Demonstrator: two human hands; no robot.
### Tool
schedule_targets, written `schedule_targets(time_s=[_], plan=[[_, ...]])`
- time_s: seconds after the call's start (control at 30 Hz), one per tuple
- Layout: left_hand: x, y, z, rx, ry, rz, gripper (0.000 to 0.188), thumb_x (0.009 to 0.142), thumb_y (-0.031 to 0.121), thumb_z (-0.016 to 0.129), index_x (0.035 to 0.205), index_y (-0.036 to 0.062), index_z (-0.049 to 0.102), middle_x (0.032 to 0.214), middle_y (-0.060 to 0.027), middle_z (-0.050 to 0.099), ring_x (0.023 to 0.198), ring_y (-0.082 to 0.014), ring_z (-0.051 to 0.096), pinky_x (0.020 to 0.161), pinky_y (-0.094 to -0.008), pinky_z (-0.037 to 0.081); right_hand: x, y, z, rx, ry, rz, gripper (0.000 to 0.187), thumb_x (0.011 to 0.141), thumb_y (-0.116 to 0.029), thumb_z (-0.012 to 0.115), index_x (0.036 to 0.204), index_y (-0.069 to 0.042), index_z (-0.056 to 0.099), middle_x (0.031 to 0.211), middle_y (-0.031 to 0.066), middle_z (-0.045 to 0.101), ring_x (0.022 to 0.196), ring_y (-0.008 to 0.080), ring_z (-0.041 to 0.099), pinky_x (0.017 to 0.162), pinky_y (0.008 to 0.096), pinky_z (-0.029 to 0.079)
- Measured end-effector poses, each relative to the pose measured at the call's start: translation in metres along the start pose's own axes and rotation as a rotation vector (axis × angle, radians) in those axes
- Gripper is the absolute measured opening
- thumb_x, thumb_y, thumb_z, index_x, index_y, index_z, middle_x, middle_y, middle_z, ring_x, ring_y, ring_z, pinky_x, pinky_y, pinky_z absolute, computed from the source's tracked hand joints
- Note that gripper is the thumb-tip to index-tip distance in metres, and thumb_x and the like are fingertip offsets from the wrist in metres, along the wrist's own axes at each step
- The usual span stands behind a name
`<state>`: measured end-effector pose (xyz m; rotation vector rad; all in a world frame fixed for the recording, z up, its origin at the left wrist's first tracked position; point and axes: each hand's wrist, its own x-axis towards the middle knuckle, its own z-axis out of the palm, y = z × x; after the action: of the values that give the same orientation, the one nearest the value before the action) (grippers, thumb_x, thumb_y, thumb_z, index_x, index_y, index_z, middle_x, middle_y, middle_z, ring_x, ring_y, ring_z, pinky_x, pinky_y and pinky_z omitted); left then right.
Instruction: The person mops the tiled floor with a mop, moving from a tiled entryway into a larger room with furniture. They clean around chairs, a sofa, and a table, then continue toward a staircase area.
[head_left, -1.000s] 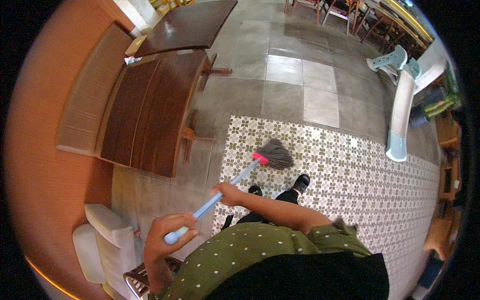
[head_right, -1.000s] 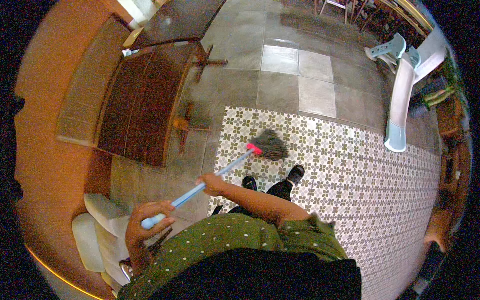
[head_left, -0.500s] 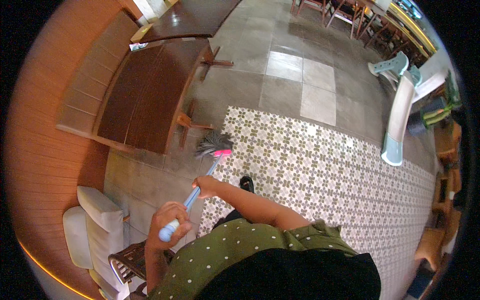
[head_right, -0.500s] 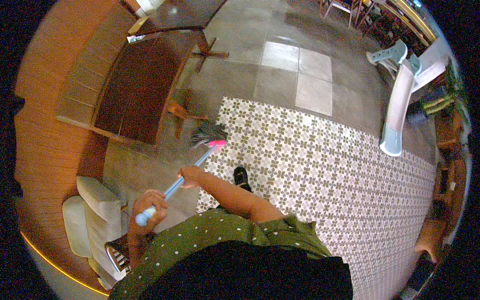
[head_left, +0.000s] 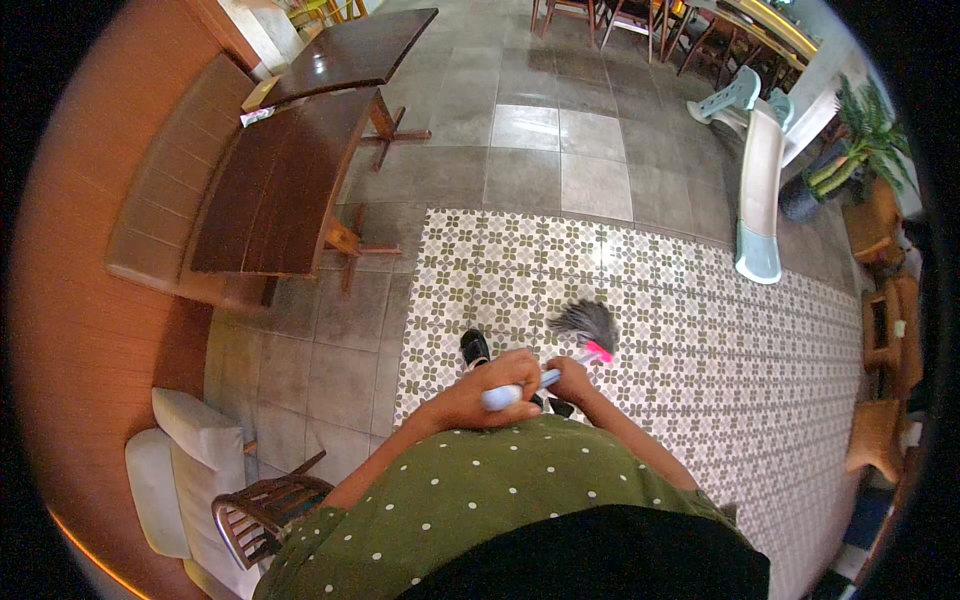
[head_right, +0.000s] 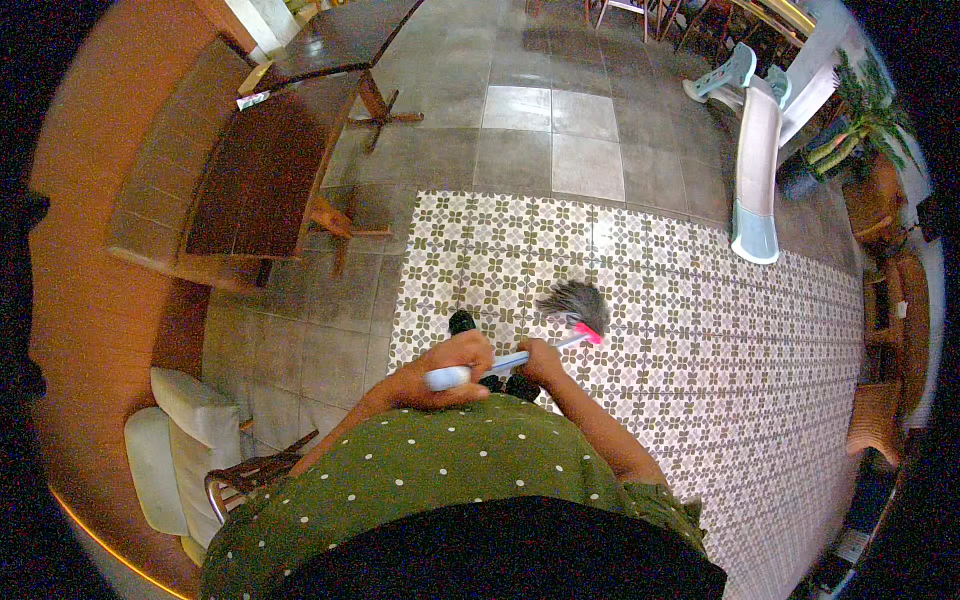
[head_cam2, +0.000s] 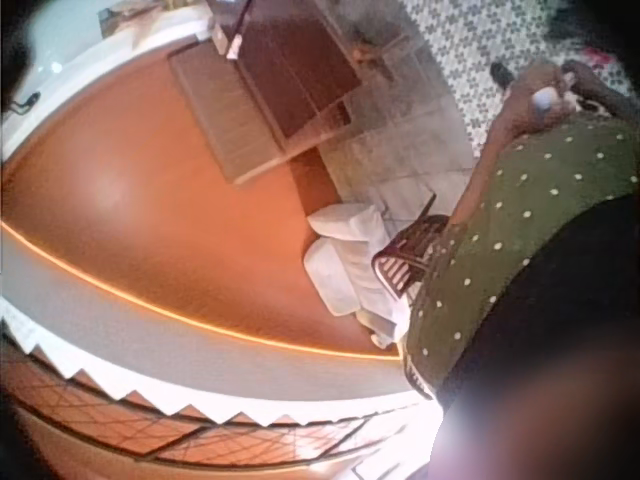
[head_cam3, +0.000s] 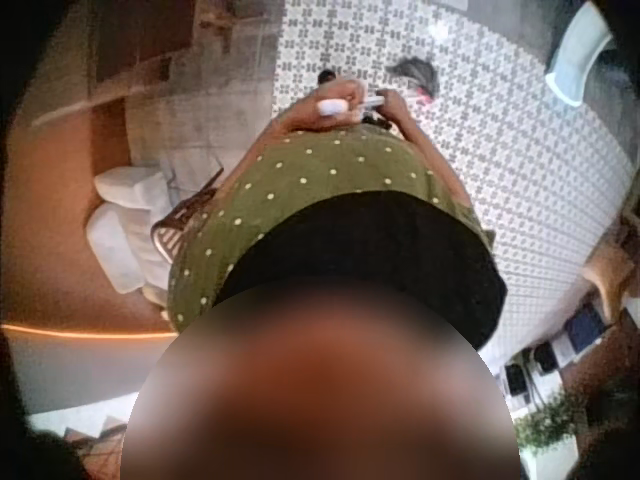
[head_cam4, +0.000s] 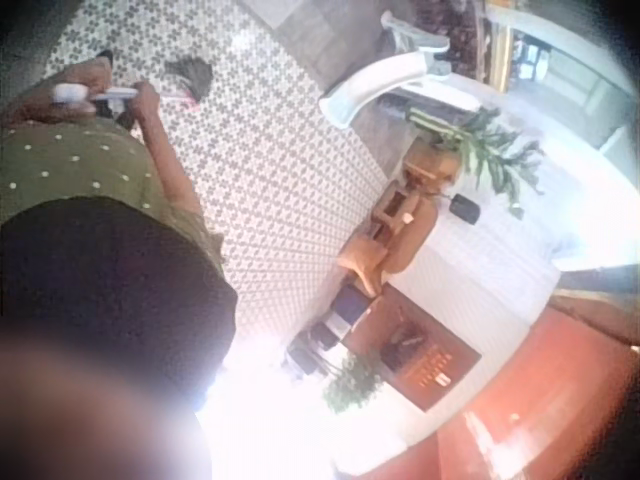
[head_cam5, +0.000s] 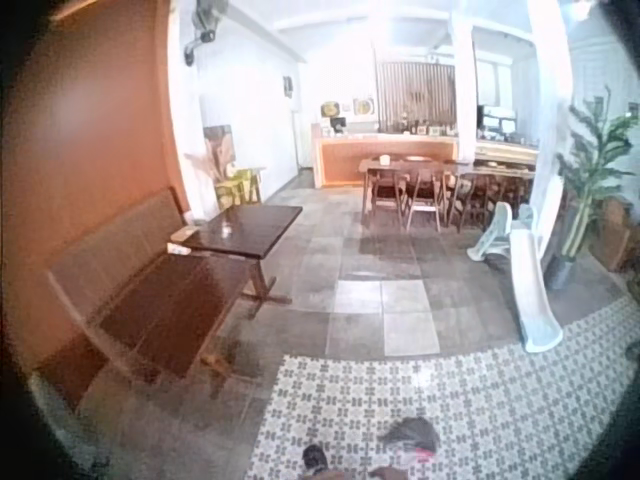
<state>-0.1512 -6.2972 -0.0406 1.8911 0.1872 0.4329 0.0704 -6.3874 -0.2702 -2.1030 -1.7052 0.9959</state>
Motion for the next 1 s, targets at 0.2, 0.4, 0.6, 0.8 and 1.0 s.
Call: schedule_targets(time_s=[0.2, 0.4, 0.6, 0.8, 1.0], plan=[[-0.006, -0.059, 0.070, -0.189, -0.030, -0.049, 0.021, 0.086, 0.016, 0.071, 0.088, 0.0090, 0.051, 0.094, -0.0048, 0.053, 0.093, -0.0208, 0.053, 0.086, -0.0372, 0.042, -0.032, 0.092, 0.020, -0.070, 0.043, 0.170, 0.035, 0.072, -0.035, 0.081, 0.094, -0.009, 0.071, 0.094, 0.0162, 0.070, 0.090, 0.0362, 0.068, 0.079, 0.0462, 0.054], [-0.030, -0.102, 0.104, -0.304, -0.127, -0.062, 0.018, 0.084, 0.015, 0.077, 0.092, 0.0109, 0.061, 0.101, -0.0040, 0.062, 0.103, -0.0209, 0.061, 0.097, -0.0410, 0.045, -0.049, 0.147, 0.052, 0.089, 0.031, 0.036, 0.038, 0.069, -0.023, 0.084, 0.096, -0.003, 0.066, 0.097, 0.0208, 0.066, 0.090, 0.0392, 0.064, 0.079, 0.0450, 0.052], [-0.068, -0.102, 0.104, -0.472, -0.082, -0.148, 0.024, 0.082, 0.023, 0.079, 0.094, 0.0082, 0.064, 0.110, -0.0046, 0.063, 0.110, -0.0187, 0.058, 0.107, -0.0417, 0.039, -0.057, 0.123, 0.064, 0.040, -0.022, 0.069, 0.031, 0.073, -0.016, 0.082, 0.096, -0.002, 0.067, 0.096, 0.0201, 0.067, 0.089, 0.0366, 0.066, 0.076, 0.0427, 0.054], [-0.103, -0.096, 0.059, -0.439, -0.046, -0.179, 0.027, 0.081, 0.025, 0.080, 0.095, 0.0077, 0.063, 0.109, -0.0051, 0.062, 0.108, -0.0197, 0.058, 0.097, -0.0400, 0.043, -0.020, 0.070, 0.079, -0.055, -0.153, 0.127, 0.032, 0.074, -0.026, 0.079, 0.098, -0.006, 0.070, 0.091, 0.0193, 0.071, 0.091, 0.0348, 0.069, 0.079, 0.0435, 0.055], [-0.206, -0.054, -0.042, -0.241, 0.209, -0.247, 0.009, 0.087, 0.010, 0.070, 0.092, 0.0070, 0.063, 0.103, -0.0058, 0.064, 0.103, -0.0207, 0.061, 0.093, -0.0390, 0.046, 0.047, -0.060, 0.131, -0.009, -0.136, -0.208, 0.028, 0.073, -0.014, 0.077, 0.100, -0.009, 0.071, 0.105, 0.0195, 0.066, 0.098, 0.0376, 0.065, 0.084, 0.0430, 0.053]])
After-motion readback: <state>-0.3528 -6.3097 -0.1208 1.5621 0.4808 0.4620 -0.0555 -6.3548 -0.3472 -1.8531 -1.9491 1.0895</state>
